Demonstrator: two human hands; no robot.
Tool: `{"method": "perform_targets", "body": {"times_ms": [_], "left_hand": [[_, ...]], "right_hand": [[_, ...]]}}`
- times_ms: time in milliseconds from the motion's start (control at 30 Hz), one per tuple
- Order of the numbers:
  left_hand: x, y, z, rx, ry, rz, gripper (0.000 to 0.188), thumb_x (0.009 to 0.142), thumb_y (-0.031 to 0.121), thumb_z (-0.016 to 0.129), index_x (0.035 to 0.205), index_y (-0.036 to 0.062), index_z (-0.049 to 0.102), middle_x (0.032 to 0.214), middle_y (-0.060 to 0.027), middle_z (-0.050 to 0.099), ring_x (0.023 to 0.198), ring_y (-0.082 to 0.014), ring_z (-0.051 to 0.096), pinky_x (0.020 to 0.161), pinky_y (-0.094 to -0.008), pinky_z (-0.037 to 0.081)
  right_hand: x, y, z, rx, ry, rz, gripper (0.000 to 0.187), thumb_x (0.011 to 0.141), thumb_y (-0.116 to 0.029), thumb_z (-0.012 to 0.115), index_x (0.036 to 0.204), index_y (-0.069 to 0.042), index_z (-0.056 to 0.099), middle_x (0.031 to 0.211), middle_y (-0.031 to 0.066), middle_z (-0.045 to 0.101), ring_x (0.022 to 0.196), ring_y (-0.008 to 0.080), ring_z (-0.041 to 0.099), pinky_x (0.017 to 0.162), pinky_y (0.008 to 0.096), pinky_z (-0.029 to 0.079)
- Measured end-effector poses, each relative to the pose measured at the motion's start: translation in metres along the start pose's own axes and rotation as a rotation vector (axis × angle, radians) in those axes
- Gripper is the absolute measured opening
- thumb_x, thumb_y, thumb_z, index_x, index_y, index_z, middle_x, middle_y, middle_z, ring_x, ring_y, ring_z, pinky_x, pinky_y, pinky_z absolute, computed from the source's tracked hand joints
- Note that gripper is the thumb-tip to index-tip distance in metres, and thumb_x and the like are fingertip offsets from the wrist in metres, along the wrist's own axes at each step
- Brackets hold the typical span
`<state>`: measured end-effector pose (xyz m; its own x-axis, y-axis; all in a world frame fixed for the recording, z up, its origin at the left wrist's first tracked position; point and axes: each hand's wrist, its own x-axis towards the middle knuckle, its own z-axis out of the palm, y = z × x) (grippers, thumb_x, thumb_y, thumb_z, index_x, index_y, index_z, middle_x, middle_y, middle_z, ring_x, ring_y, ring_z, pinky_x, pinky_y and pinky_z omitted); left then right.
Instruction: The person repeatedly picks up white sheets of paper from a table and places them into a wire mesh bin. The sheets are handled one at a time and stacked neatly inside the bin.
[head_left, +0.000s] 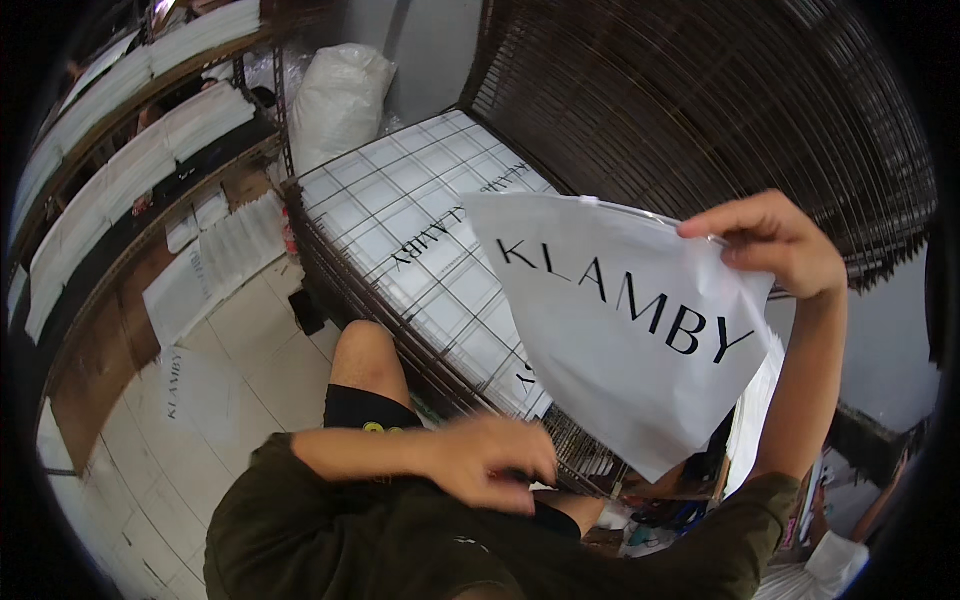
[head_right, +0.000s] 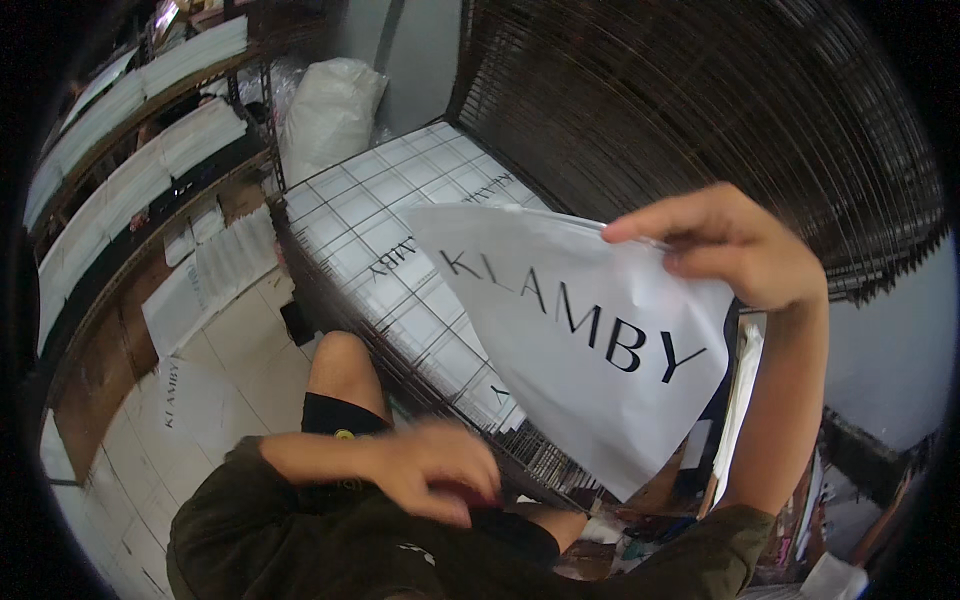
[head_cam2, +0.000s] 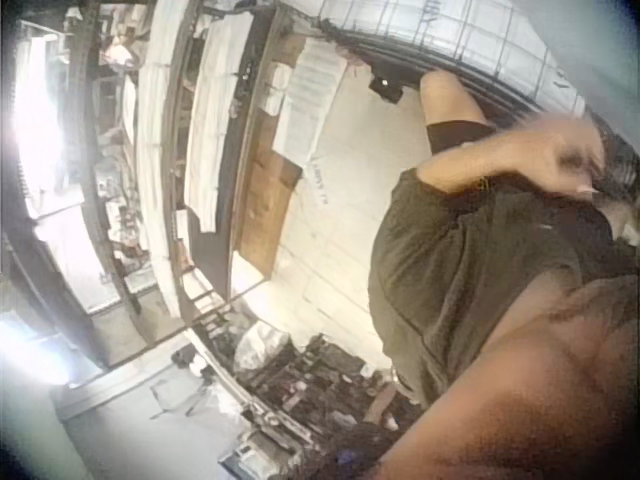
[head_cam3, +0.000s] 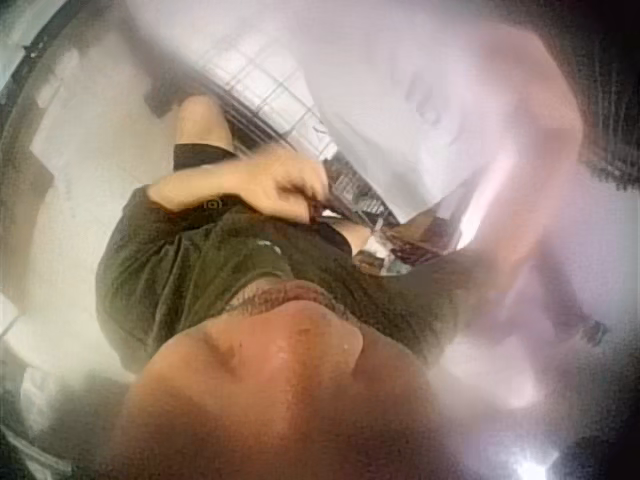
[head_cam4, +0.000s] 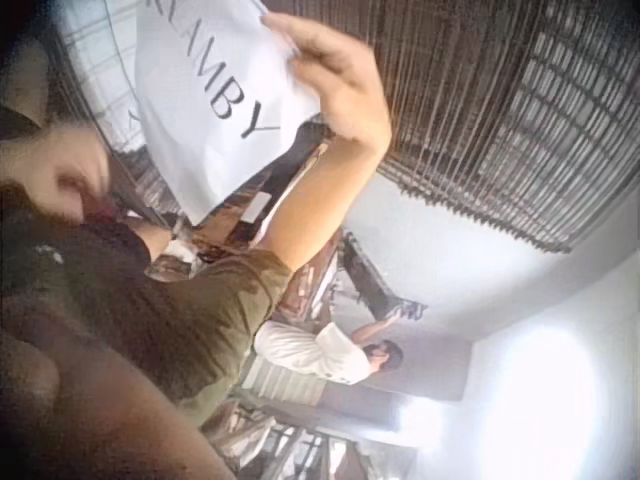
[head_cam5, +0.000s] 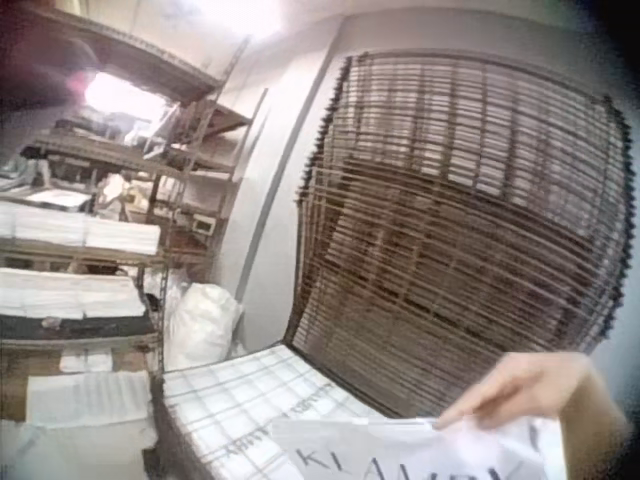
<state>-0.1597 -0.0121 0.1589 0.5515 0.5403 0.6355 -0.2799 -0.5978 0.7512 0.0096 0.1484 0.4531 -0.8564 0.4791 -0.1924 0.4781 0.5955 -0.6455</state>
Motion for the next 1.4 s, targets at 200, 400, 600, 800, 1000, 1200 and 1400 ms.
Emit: {"method": "perform_targets", "body": {"times_ms": [200, 400, 600, 800, 1000, 1200, 1400], "left_hand": [[-0.029, -0.11, 0.12, -0.348, -0.672, -0.022, 0.025, 0.079, 0.029, 0.068, 0.083, 0.0062, 0.059, 0.075, -0.0106, 0.059, 0.07, -0.0271, 0.059, 0.061, -0.0392, 0.044], [-0.073, -0.231, 0.123, 0.105, -0.932, -0.423, 0.037, 0.072, 0.037, 0.072, 0.073, 0.0021, 0.063, 0.075, -0.0145, 0.063, 0.074, -0.0302, 0.061, 0.065, -0.0418, 0.046], [-0.047, -0.238, 0.103, 0.238, -0.953, -0.473, 0.046, 0.072, 0.042, 0.069, 0.074, -0.0032, 0.065, 0.079, -0.0192, 0.066, 0.079, -0.0363, 0.063, 0.065, -0.0476, 0.049], [-0.03, -0.207, 0.078, 0.192, -1.052, -0.575, 0.051, 0.07, 0.04, 0.073, 0.099, -0.0017, 0.066, 0.102, -0.0162, 0.065, 0.098, -0.0331, 0.06, 0.081, -0.0439, 0.048], [-0.028, -0.211, 0.071, 0.156, -1.003, -0.61, 0.053, 0.067, 0.04, 0.075, 0.102, 0.0007, 0.066, 0.105, -0.0154, 0.064, 0.1, -0.0324, 0.06, 0.081, -0.0441, 0.049], [-0.036, -0.23, 0.095, 0.177, -0.959, -0.57, 0.05, 0.067, 0.039, 0.075, 0.102, 0.0043, 0.067, 0.105, -0.0143, 0.064, 0.103, -0.0312, 0.059, 0.082, -0.0436, 0.048], [-0.03, -0.227, 0.083, 0.142, -0.964, -0.553, 0.048, 0.066, 0.039, 0.075, 0.098, 0.0043, 0.067, 0.105, -0.0135, 0.064, 0.102, -0.0305, 0.059, 0.082, -0.0432, 0.049]], "right_hand": [[0.122, -0.025, -0.015, -0.024, -0.049, -0.049, 0.053, 0.058, 0.004, 0.051, 0.109, 0.004, 0.064, 0.101, 0.0161, 0.067, 0.081, 0.0168, 0.066, 0.081, 0.0268, 0.053], [0.207, 0.06, -0.06, 0.319, 0.263, -0.093, 0.05, 0.067, 0.001, 0.049, 0.116, 0.006, 0.058, 0.102, 0.0204, 0.065, 0.077, 0.0154, 0.067, 0.07, 0.024, 0.056], [0.286, 0.202, -0.022, 0.84, 0.579, -0.056, 0.051, 0.077, 0.002, 0.045, 0.127, 0.007, 0.046, 0.113, 0.0174, 0.059, 0.097, 0.0198, 0.062, 0.084, 0.0268, 0.052], [0.356, 0.317, 0.034, 1.151, 0.808, -0.01, 0.044, 0.085, 0.0, 0.041, 0.129, 0.005, 0.043, 0.108, 0.0135, 0.059, 0.088, 0.0154, 0.061, 0.074, 0.027, 0.055], [0.386, 0.396, 0.101, 1.223, 1.048, 0.164, 0.056, 0.085, 0.009, 0.041, 0.139, 0.003, 0.029, 0.131, 0.017, 0.039, 0.106, 0.0202, 0.051, 0.085, 0.0291, 0.046], [0.386, 0.436, 0.139, 1.196, 1.172, 0.286, 0.062, 0.081, 0.014, 0.041, 0.14, 0.004, 0.024, 0.127, 0.0196, 0.04, 0.095, 0.0231, 0.053, 0.076, 0.0312, 0.05], [0.372, 0.446, 0.16, 1.077, 1.192, 0.413, 0.066, 0.078, 0.012, 0.042, 0.141, 0.002, 0.026, 0.133, 0.022, 0.04, 0.099, 0.0223, 0.055, 0.077, 0.0299, 0.047]]}}
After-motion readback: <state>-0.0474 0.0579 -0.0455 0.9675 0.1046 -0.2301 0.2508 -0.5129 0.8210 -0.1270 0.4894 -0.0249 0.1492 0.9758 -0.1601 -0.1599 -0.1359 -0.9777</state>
